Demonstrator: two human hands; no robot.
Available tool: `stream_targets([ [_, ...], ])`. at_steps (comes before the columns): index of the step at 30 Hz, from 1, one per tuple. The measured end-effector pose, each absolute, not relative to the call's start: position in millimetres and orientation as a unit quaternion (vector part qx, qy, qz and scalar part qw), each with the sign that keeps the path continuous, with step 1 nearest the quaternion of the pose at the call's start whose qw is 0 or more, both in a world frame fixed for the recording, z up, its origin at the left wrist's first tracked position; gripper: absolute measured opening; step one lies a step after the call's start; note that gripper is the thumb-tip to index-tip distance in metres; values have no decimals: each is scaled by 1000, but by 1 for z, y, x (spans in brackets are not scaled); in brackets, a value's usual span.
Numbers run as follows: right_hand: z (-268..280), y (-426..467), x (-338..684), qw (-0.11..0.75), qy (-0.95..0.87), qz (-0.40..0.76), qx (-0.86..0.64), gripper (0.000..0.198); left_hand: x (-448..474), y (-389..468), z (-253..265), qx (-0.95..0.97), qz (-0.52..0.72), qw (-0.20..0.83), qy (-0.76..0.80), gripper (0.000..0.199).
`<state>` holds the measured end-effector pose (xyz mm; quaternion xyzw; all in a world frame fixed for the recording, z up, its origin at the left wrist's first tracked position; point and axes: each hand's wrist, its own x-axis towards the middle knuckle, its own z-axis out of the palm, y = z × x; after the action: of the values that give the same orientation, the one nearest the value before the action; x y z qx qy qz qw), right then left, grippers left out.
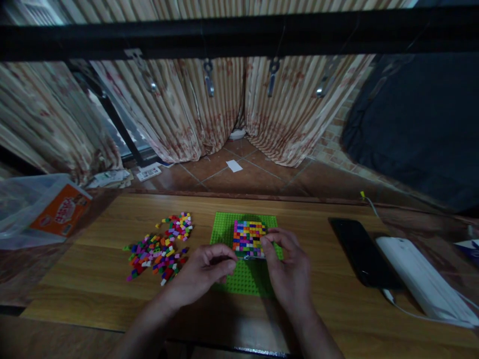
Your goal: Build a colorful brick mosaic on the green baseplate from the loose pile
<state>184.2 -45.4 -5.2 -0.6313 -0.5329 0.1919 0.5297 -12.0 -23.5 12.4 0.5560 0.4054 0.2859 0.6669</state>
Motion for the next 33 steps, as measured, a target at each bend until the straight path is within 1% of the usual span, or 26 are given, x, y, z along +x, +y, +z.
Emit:
stream_targets([
  [2,-1,-49,181,531,-555,188,-612,16,-11,-23,13,520,304,682,414,24],
  [5,5,-56,174,509,-618,199,-564,10,-10,-22,17,479,321,698,425,34],
  [10,7,-61,163,466,-695,178,-518,16,-10,-25,19,408,331,752,399,42],
  [15,5,-60,154,449,-728,133,-500,19,-9,-26,15,399,332,768,374,43],
  [19,3,-60,151,448,-732,107,-502,16,-9,-26,14,421,318,762,376,43],
  [28,2,-60,154,451,-715,131,-518,8,-14,-26,18,413,325,752,398,43],
  [33,1,-60,154,437,-728,102,-518,8,-14,-24,22,450,315,738,392,40],
])
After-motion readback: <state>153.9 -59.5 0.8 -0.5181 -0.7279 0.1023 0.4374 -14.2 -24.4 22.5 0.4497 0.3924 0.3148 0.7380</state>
